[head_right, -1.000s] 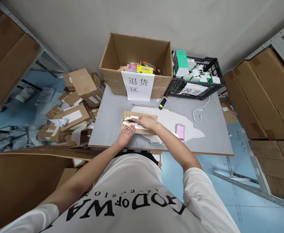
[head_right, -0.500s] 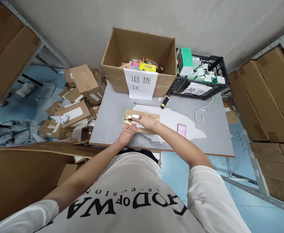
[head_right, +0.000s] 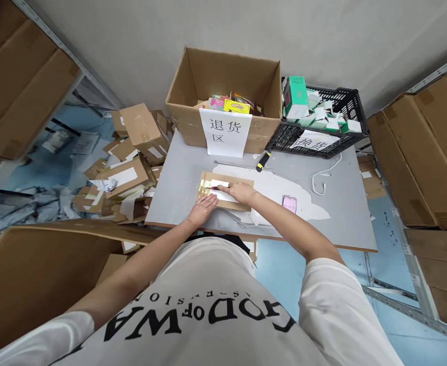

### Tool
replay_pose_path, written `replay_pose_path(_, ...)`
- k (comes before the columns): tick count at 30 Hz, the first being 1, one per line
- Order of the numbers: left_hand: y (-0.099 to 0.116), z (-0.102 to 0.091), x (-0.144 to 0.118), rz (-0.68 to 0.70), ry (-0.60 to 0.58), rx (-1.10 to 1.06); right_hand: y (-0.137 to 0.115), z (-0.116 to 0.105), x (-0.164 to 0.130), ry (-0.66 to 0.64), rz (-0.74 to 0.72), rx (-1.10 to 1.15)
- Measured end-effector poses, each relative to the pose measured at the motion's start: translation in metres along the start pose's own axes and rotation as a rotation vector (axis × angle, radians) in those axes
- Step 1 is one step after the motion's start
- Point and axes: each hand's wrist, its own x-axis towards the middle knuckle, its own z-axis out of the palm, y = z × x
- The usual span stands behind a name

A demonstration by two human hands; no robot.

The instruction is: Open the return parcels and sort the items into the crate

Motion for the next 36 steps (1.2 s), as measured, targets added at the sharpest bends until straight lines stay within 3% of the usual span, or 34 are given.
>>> replay_pose_path(10,0.001,-0.001,0.001,-0.026,-0.041,0.006,0.005,-0.013,-0.003,-0.056,0.009,0.085)
replay_pose_path(21,0.001,-0.003,0.004,-0.022,-0.083,0.021,0.017,-0.026,-0.023,-0.157,0.05,-0.005)
replay_pose_path(26,0.002,-0.005,0.006,-0.025,-0.103,0.025,0.031,-0.015,-0.044,-0.179,0.077,-0.009)
replay_pose_path(36,0.002,-0.009,0.009,-0.043,-0.138,-0.043,0.07,0.023,-0.114,-0.176,0.18,0.011)
